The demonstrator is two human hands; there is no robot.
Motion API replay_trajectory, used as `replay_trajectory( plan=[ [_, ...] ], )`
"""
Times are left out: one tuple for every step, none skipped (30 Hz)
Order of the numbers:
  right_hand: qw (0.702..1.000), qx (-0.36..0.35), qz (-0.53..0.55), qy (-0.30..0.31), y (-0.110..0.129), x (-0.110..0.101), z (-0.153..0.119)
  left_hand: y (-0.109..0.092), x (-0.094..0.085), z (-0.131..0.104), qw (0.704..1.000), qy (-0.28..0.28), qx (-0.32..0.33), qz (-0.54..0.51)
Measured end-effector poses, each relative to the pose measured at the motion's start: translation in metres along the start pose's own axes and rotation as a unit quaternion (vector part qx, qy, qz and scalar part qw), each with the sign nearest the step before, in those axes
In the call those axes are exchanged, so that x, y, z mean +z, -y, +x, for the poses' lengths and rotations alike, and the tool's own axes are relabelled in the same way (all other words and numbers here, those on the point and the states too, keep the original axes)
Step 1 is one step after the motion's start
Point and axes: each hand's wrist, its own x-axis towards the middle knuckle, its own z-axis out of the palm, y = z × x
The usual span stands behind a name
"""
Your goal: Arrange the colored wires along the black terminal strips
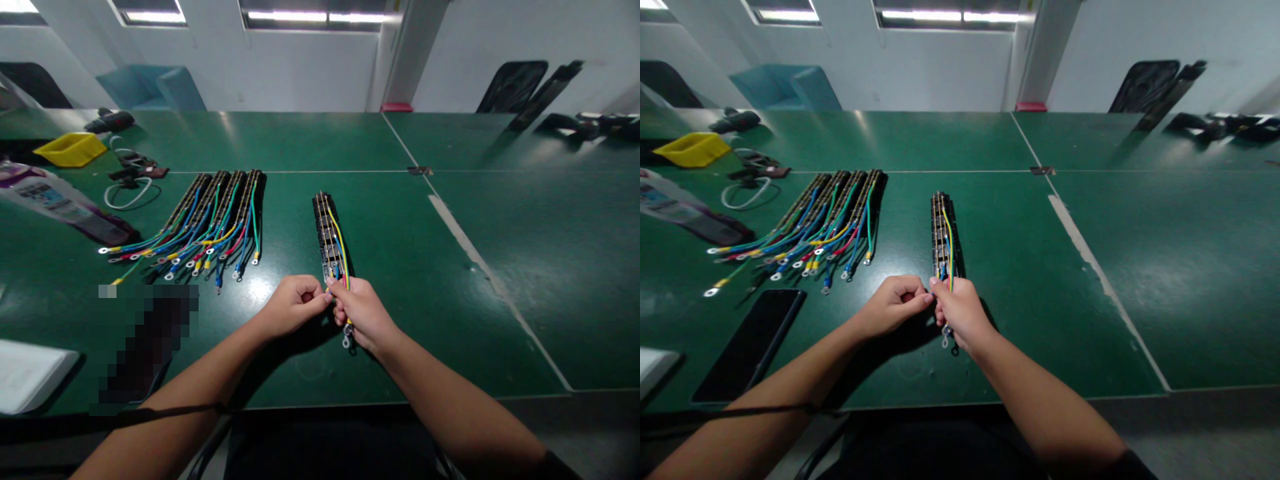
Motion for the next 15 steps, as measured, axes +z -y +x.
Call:
replay_trajectory(
  plan=[
    [1.0,-0.008,-0.019,-0.006,0.0003,0.0002,0.0001,0.0007,0.0005,0.0001,1.0,0.001,-0.002,0.004],
    [0.999,-0.014,-0.037,-0.011,0.0007,0.0005,0.0002,0.0015,0.001,0.0002,1.0,0.001,-0.002,0.008],
    [0.998,-0.016,-0.052,-0.014,0.0012,0.0008,0.0003,0.0022,0.0016,0.0003,1.0,0.002,-0.002,0.012],
    [0.998,-0.017,-0.064,-0.016,0.0016,0.0012,0.0004,0.0029,0.0022,0.0004,1.0,0.002,0.001,0.017],
    [0.997,-0.016,-0.074,-0.018,0.0018,0.0014,0.0006,0.0034,0.0026,0.0005,1.0,0.002,0.004,0.023],
    [0.996,-0.016,-0.08,-0.019,0.0019,0.0016,0.0007,0.0037,0.0029,0.0005,1.0,0.001,0.007,0.029],
    [0.996,-0.014,-0.083,-0.02,0.0019,0.0016,0.0009,0.0039,0.0029,0.0005,0.999,0.0,0.009,0.034],
    [0.996,-0.013,-0.083,-0.021,0.0018,0.0015,0.0011,0.0038,0.0027,0.0004,0.999,-0.001,0.008,0.037],
    [0.996,-0.011,-0.081,-0.021,0.0017,0.0013,0.0013,0.0036,0.0024,0.0003,0.999,-0.001,0.006,0.036],
    [0.997,-0.01,-0.078,-0.021,0.0017,0.0009,0.0014,0.0033,0.0019,0.0002,1.0,0.002,0.001,0.03],
    [0.997,-0.009,-0.075,-0.019,0.0017,0.0005,0.0015,0.0029,0.0013,0.0001,1.0,0.006,-0.003,0.022],
    [0.997,-0.01,-0.073,-0.016,0.0018,0.0001,0.0015,0.0025,0.0008,0.0,1.0,0.011,-0.005,0.014],
    [0.997,-0.011,-0.072,-0.013,0.0019,-0.0002,0.0016,0.0021,0.0003,-0.0001,1.0,0.014,-0.005,0.008],
    [0.997,-0.012,-0.072,-0.012,0.002,-0.0005,0.0016,0.0018,0.0,-0.0002,1.0,0.016,-0.005,0.003],
    [0.997,-0.013,-0.073,-0.011,0.002,-0.0007,0.0018,0.0016,-0.0001,-0.0002,1.0,0.015,-0.005,0.001]
  ],
)
